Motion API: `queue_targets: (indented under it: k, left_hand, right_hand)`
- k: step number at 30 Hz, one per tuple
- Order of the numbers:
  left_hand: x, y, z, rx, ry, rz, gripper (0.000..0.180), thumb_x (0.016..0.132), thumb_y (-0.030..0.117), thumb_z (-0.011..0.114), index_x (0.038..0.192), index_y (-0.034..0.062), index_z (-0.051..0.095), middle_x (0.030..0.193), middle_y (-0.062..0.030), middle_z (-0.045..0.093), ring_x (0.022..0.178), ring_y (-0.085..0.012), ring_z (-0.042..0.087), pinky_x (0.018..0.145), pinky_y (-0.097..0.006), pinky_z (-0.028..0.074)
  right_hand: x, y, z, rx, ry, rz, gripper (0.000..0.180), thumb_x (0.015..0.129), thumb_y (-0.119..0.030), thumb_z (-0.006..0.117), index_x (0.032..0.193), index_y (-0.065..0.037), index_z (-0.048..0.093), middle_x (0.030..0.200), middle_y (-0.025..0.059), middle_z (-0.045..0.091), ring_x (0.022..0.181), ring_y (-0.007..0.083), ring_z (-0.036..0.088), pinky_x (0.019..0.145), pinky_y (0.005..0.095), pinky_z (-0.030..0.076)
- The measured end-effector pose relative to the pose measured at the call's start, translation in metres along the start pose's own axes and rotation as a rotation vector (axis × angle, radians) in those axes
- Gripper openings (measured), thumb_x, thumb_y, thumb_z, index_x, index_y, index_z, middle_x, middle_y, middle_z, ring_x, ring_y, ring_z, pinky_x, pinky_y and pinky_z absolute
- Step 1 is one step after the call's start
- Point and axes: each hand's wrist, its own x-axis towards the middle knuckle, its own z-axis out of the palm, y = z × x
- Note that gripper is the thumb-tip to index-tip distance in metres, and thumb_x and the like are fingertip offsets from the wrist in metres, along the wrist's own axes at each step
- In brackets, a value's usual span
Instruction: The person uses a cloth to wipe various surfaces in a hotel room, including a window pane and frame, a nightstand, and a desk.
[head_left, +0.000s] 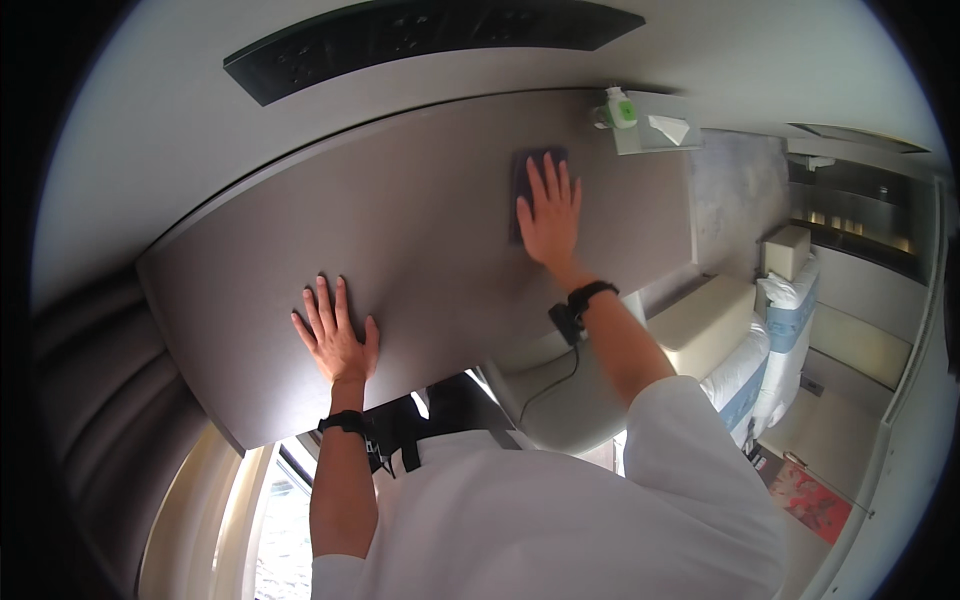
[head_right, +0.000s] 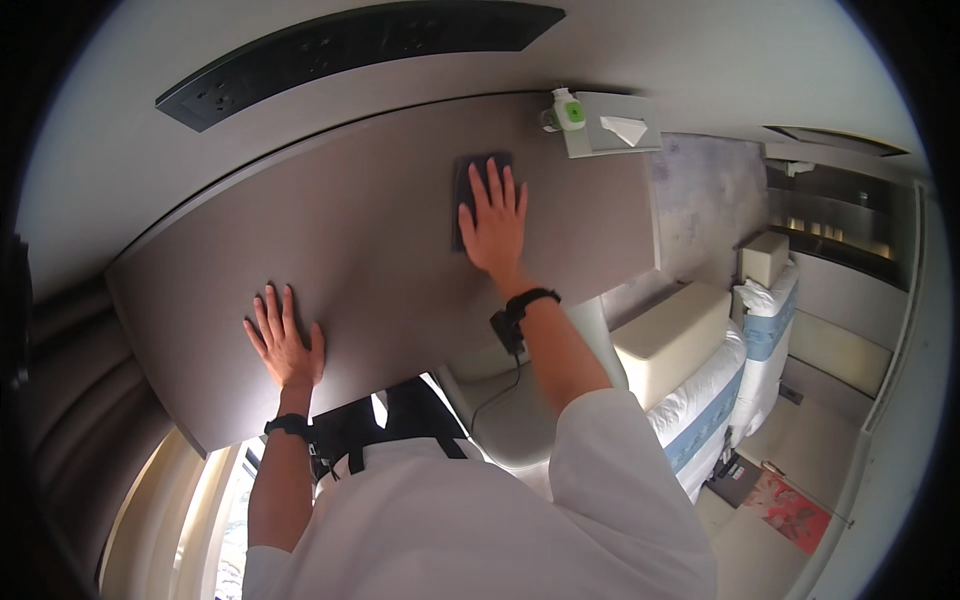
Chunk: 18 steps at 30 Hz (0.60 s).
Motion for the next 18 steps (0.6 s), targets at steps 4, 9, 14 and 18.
queue_targets:
  k: [4, 9, 14, 18]
  left_hand:
    - [-0.001, -0.003, 0.004, -0.032, 0.041, 0.017, 0.085, 0.081, 0.036, 0.061, 0.155, 0.023, 0.023, 0.163, -0.0031, 0.015, 0.151, -0.0255, 0.01, 0.121, -0.05, 0.0]
    - [0.0, 0.001, 0.008, -0.043, 0.085, 0.024, 0.082, 0.081, 0.032, 0.061, 0.154, 0.0232, 0.025, 0.162, -0.0027, 0.018, 0.15, -0.0246, 0.012, 0.122, -0.048, 0.0]
    - [-0.002, -0.018, 0.01, -0.023, 0.153, 0.024, 0.078, 0.08, 0.032, 0.058, 0.153, 0.0223, 0.03, 0.161, -0.0029, 0.023, 0.149, -0.0256, 0.016, 0.121, -0.049, 0.003]
    - [0.004, -0.008, 0.015, -0.01, 0.17, 0.049, 0.077, 0.082, 0.028, 0.057, 0.153, 0.0235, 0.027, 0.162, -0.0008, 0.02, 0.15, -0.0233, 0.015, 0.122, -0.047, 0.003]
  right_hand:
    - [0.051, 0.017, 0.014, -0.041, 0.06, -0.019, 0.056, 0.096, -0.038, 0.044, 0.149, -0.018, 0.038, 0.155, 0.0119, 0.034, 0.142, 0.0375, 0.029, 0.115, 0.0577, 0.018]
    - [0.101, 0.052, 0.038, 0.008, 0.167, -0.111, 0.054, 0.096, -0.043, 0.044, 0.147, -0.026, 0.04, 0.154, 0.0093, 0.036, 0.142, 0.034, 0.031, 0.116, 0.0565, 0.018]
    - [0.097, 0.033, 0.016, -0.001, 0.066, -0.11, 0.056, 0.093, -0.023, 0.057, 0.145, -0.012, 0.044, 0.153, 0.0162, 0.037, 0.146, 0.0309, 0.027, 0.119, 0.0477, 0.023]
    - [0.075, 0.075, 0.039, 0.056, 0.275, -0.195, 0.052, 0.096, -0.042, 0.047, 0.145, -0.026, 0.043, 0.153, 0.0125, 0.038, 0.14, 0.0357, 0.033, 0.117, 0.0509, 0.022]
